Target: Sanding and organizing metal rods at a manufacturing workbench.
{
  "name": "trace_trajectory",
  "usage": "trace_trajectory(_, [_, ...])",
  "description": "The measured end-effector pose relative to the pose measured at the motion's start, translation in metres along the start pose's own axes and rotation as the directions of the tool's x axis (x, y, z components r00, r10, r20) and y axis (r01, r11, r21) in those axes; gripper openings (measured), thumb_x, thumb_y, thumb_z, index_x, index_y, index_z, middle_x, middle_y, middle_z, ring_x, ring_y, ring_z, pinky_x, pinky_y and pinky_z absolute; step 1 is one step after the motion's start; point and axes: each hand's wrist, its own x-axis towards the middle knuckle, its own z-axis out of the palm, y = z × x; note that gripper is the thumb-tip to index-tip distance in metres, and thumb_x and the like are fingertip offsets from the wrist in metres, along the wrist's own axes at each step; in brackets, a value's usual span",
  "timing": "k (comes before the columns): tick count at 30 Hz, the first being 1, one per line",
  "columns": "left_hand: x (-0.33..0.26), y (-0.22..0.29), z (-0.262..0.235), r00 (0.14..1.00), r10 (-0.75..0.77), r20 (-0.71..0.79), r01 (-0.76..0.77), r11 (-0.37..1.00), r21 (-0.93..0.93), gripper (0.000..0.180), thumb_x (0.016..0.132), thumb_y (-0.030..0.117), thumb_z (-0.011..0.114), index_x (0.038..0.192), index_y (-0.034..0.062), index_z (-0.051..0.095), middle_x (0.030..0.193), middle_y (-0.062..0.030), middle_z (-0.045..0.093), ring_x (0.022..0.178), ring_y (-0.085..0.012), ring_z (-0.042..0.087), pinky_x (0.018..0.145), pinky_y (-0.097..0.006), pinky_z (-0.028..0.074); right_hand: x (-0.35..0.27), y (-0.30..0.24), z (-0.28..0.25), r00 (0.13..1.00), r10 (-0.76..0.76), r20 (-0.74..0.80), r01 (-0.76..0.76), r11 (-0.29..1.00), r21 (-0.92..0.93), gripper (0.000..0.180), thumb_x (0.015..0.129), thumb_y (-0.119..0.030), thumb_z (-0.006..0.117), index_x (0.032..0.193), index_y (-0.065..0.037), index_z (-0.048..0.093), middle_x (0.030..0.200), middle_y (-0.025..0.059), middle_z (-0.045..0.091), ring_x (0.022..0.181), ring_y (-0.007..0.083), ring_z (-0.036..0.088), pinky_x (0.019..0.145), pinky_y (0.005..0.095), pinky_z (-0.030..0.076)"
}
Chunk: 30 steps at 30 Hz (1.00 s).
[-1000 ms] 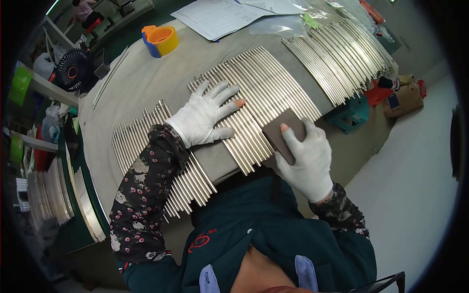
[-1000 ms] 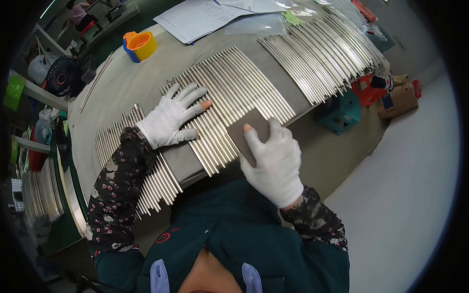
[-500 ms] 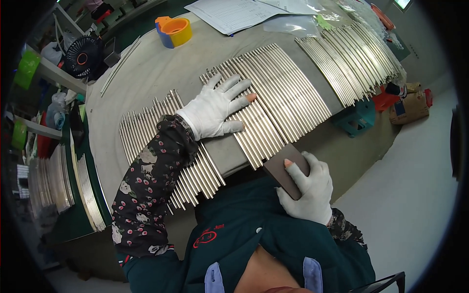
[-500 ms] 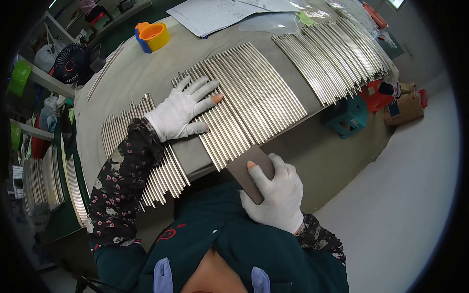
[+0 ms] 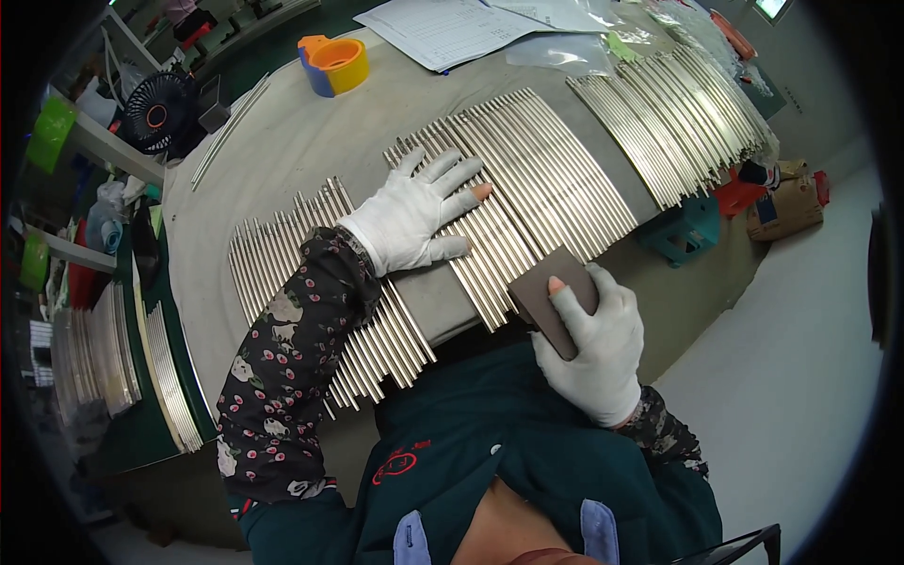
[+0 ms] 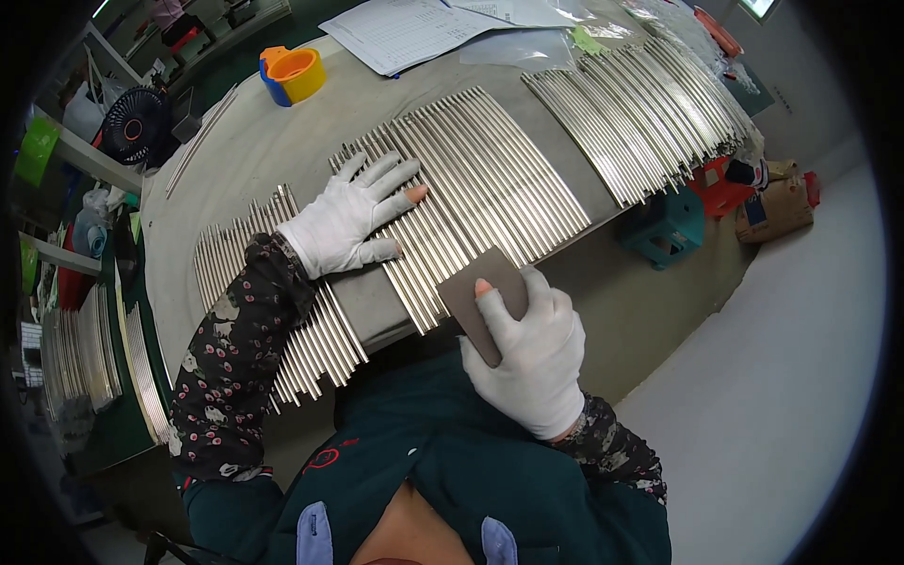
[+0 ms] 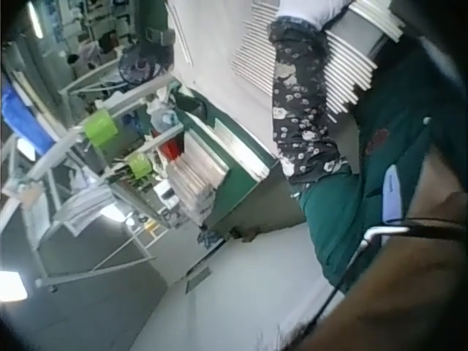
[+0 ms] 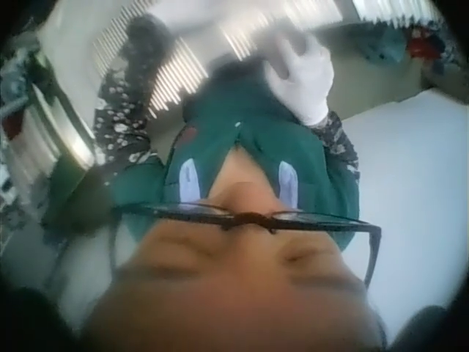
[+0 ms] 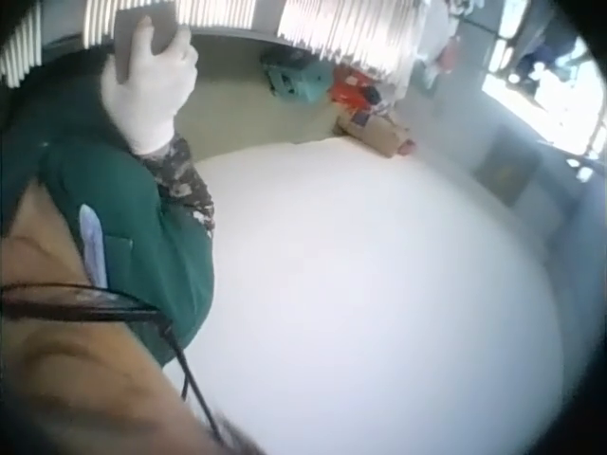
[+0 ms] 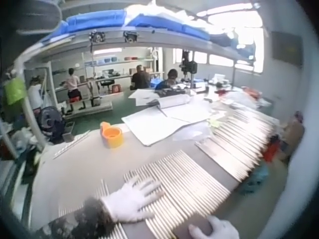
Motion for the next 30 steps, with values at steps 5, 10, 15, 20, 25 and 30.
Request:
trace_trajectory(5, [-0.002,0.002,-0.004,1.0,-0.002,0.006,0.002,1.0,0.024,0.071,0.088,0.046,0.049,0.147,0.0172,0.024,0.152,-0.017,0.02,0.137,-0.0394,0.024,0.11,-0.059,0.017,0.042,-0.012,0.018,1.0,-0.023,0.002,0.023,0.999,-0.037,0.054,0.061,-0.021,0.076,0.112,-0.012,0.061,0.113,0.0199,0.052,0.093,0.0347,0.053,0.078,0.0414,0.047])
trace_trajectory(10, [0.002,0.007,0.005,0.999,-0.006,-0.036,0.005,1.0,-0.03,0.061,0.087,0.043,0.051,0.136,0.0089,0.04,0.148,-0.0178,0.029,0.136,-0.0382,0.026,0.11,-0.055,0.018,0.002,0.023,-0.013,0.997,-0.047,0.059,0.04,0.992,0.118,0.052,0.061,-0.022,0.076,0.109,-0.011,0.061,0.111,0.021,0.052,0.091,0.0351,0.054,0.075,0.0418,0.048])
trace_trajectory(15, [0.022,0.019,0.003,1.0,-0.013,-0.021,0.012,0.998,-0.055,0.065,0.088,0.046,0.047,0.139,0.007,0.037,0.149,-0.0182,0.027,0.138,-0.0368,0.024,0.111,-0.056,0.016,-0.02,0.035,-0.022,0.995,0.058,-0.079,-0.045,0.987,0.154,0.059,0.06,-0.016,0.072,0.117,-0.011,0.058,0.118,0.0222,0.051,0.099,0.0371,0.052,0.084,0.0435,0.045])
trace_trajectory(20, [-0.006,0.064,-0.011,0.988,0.152,0.013,-0.148,0.976,-0.162,0.071,0.087,0.055,0.046,0.139,0.0073,0.036,0.148,-0.0174,0.028,0.137,-0.0353,0.025,0.11,-0.058,0.017,-0.015,0.047,-0.016,0.989,0.017,-0.148,0.02,0.97,0.244,0.068,0.06,-0.013,0.068,0.127,-0.014,0.054,0.125,0.0223,0.047,0.106,0.0361,0.049,0.09,0.0436,0.041])
trace_trajectory(25, [-0.084,0.064,-0.027,0.998,0.06,-0.008,-0.06,0.975,-0.216,0.071,0.089,0.059,0.04,0.142,0.0114,0.031,0.147,-0.0185,0.028,0.135,-0.0373,0.029,0.108,-0.059,0.019,-0.019,0.063,-0.01,0.977,0.076,-0.197,-0.024,0.967,0.254,0.068,0.067,-0.014,0.068,0.133,-0.018,0.051,0.127,0.0216,0.046,0.112,0.036,0.048,0.092,0.0431,0.041])
trace_trajectory(30, [-0.131,0.062,-0.017,0.994,-0.103,0.02,0.105,0.972,-0.211,0.078,0.085,0.056,0.047,0.147,0.0142,0.022,0.146,-0.0211,0.027,0.135,-0.0389,0.028,0.108,-0.06,0.019,-0.003,0.065,-0.002,0.981,0.024,-0.192,0.03,0.961,0.276,0.068,0.072,-0.015,0.067,0.137,-0.021,0.047,0.128,0.0208,0.045,0.113,0.0353,0.048,0.094,0.0434,0.04])
